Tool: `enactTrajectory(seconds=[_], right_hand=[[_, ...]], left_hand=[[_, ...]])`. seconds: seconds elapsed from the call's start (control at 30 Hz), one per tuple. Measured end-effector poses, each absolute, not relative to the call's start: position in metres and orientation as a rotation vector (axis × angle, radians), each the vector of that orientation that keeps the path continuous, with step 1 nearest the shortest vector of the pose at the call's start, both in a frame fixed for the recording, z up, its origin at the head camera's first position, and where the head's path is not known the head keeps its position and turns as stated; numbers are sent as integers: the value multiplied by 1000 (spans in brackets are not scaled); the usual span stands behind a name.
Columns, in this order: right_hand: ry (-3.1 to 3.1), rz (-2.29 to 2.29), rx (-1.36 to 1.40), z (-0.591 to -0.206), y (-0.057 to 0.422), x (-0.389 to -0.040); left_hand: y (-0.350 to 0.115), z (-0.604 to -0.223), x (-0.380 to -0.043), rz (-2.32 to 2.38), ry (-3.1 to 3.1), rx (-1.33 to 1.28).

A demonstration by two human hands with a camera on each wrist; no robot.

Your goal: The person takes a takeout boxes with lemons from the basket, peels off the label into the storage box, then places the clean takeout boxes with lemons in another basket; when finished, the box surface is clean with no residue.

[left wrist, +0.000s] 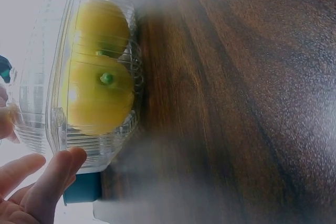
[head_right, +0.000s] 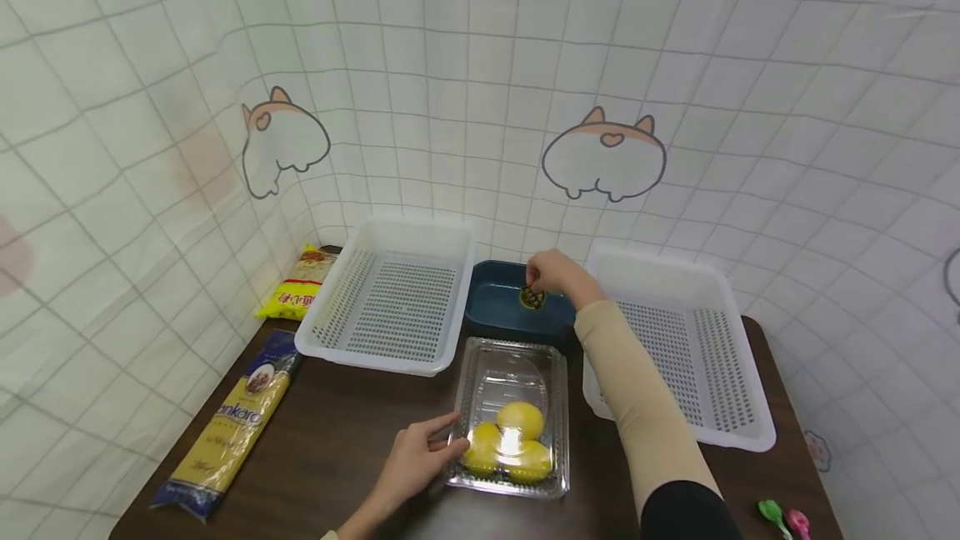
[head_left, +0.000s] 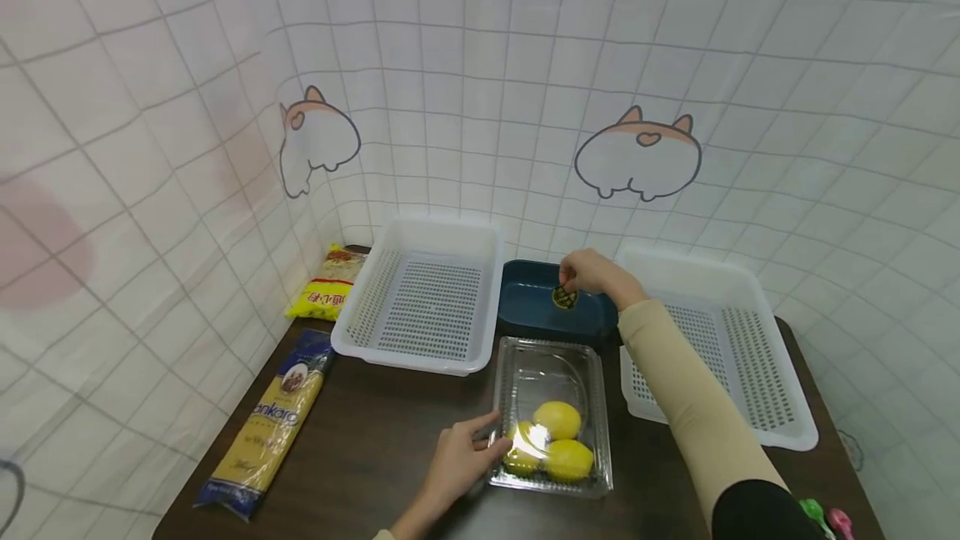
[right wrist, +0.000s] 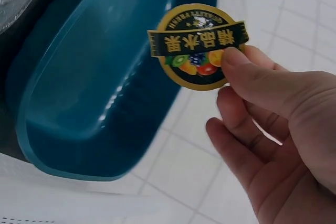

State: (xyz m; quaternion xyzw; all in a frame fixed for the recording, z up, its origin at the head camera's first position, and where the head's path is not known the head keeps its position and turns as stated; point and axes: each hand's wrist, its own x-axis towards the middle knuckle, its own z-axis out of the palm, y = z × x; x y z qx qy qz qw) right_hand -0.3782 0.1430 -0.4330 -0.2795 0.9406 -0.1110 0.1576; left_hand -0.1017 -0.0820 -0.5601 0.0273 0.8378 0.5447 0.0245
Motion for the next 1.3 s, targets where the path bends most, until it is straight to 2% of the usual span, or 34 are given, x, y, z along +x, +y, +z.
enactTrajectory(seconds=[0.53,1.3], right_hand=[[2676,-305,-692,-469,152,-407],[2609,-196,-631,-492,152,-410]], left_hand=[[-76,-558,-99,1731,2541,74],[-81,-555,-96,1705,2586,86]])
